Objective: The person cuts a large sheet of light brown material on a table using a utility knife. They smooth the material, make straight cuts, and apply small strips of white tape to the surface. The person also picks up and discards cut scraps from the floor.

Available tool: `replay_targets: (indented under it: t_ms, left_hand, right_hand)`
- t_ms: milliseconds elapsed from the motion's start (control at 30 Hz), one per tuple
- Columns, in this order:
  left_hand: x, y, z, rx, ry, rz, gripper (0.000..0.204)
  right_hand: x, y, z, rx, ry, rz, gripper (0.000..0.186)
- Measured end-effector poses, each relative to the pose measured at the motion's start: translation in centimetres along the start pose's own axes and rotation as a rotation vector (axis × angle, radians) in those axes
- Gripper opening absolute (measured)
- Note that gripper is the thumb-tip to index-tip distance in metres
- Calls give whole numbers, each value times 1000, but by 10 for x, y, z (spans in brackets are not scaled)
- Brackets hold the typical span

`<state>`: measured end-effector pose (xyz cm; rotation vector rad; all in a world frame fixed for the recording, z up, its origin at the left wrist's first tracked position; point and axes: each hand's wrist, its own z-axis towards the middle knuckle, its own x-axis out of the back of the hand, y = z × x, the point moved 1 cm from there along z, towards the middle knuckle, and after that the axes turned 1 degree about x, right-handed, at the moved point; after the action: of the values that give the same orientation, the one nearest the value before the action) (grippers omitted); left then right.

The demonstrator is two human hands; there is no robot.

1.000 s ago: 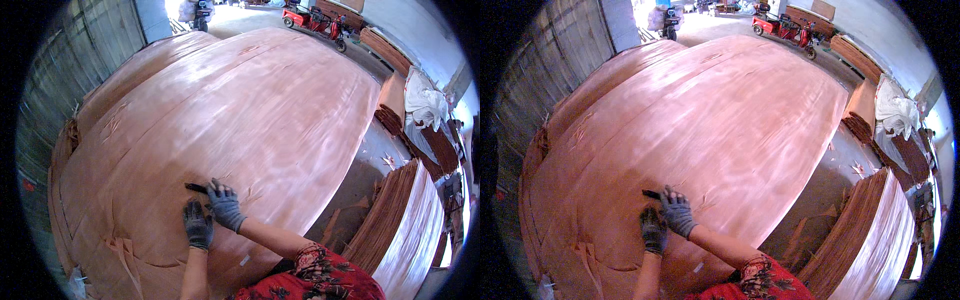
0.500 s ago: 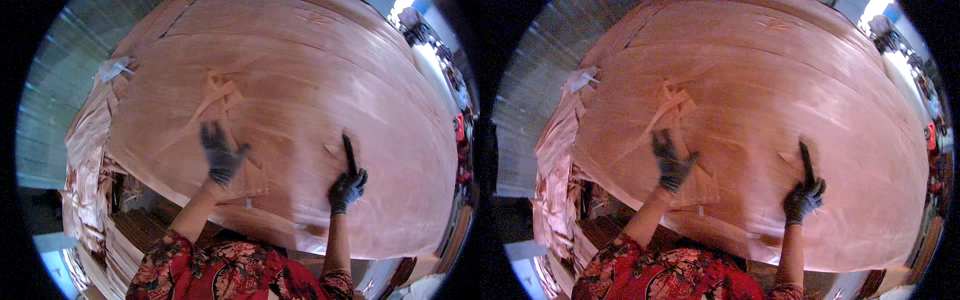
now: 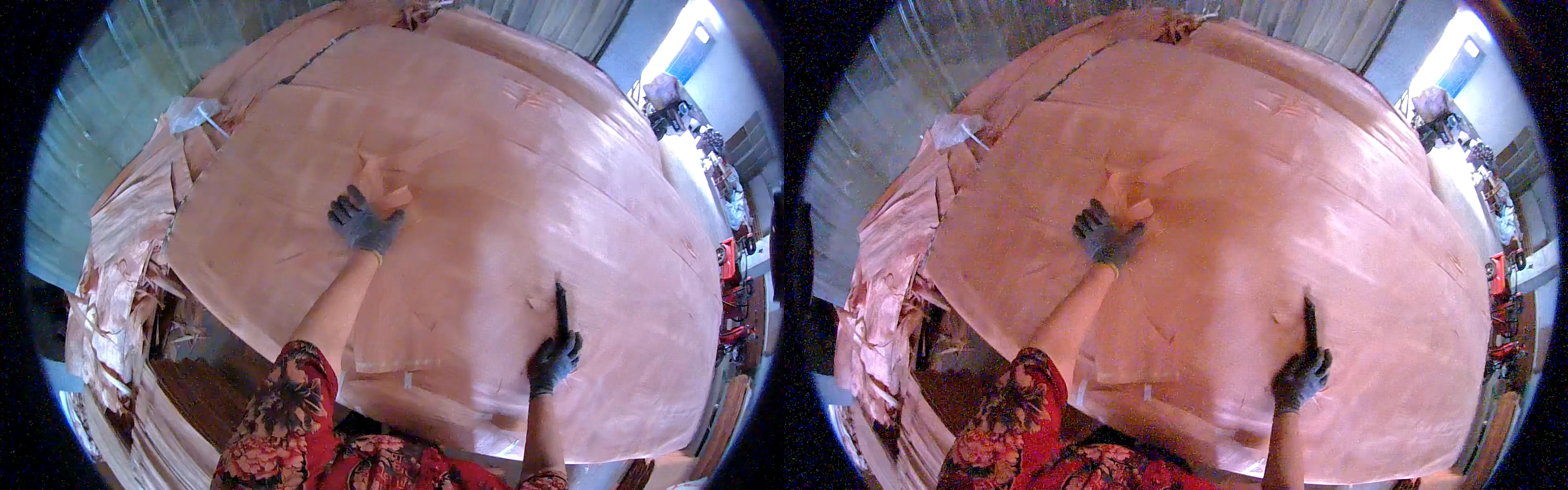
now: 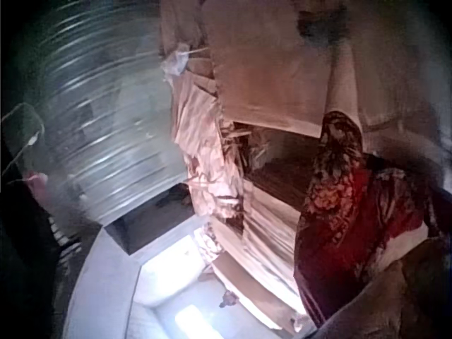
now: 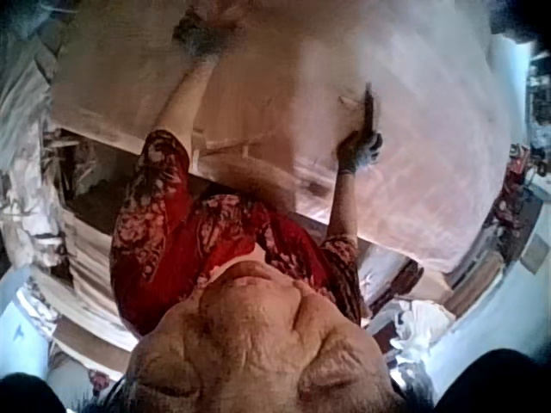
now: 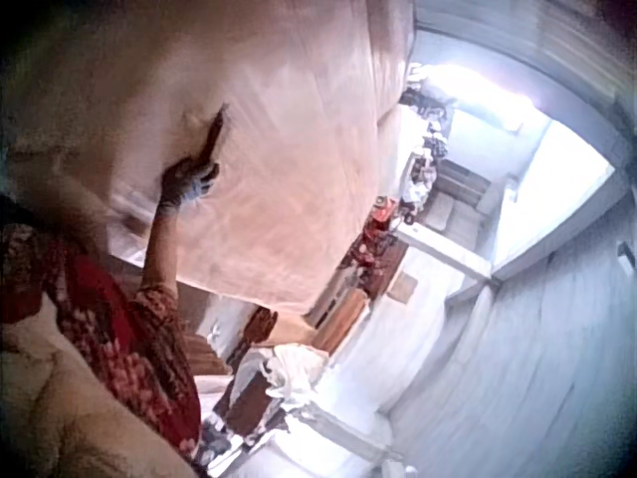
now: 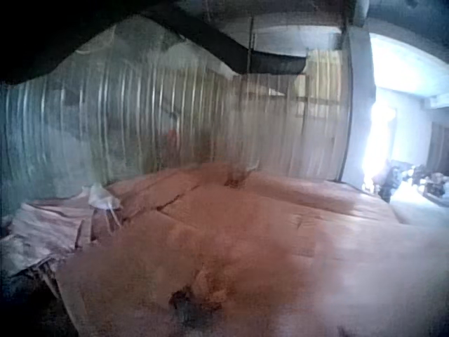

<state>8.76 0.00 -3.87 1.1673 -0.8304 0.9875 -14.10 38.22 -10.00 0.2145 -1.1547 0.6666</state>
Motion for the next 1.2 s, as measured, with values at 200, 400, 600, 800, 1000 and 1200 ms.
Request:
replay_targets:
  t_ms: [200, 400, 600, 800, 1000, 1200]
  left_hand:
    - [-52, -89, 21, -219, 160, -91, 68]
    - [-25, -236, -6, 136, -17, 6, 67]
    - [119, -439, -93, 535, 253, -1242, 24]
    - [242, -507, -183, 795, 466, -1765, 23]
    - [254, -672, -217, 897, 833, -1507, 18]
    - [238, -865, -232, 847, 889, -1419, 12]
  right_hand:
    - [-5, -10, 3, -29, 12, 86, 58]
    - [-3, 2, 11, -37, 61, 43, 53]
    - [-1, -11, 1, -50, 24, 81, 51]
    - [29, -53, -36, 85, 259, 105, 49]
    - [47, -212, -94, 442, 134, 346, 44]
    - [29, -396, -164, 623, -101, 446, 39]
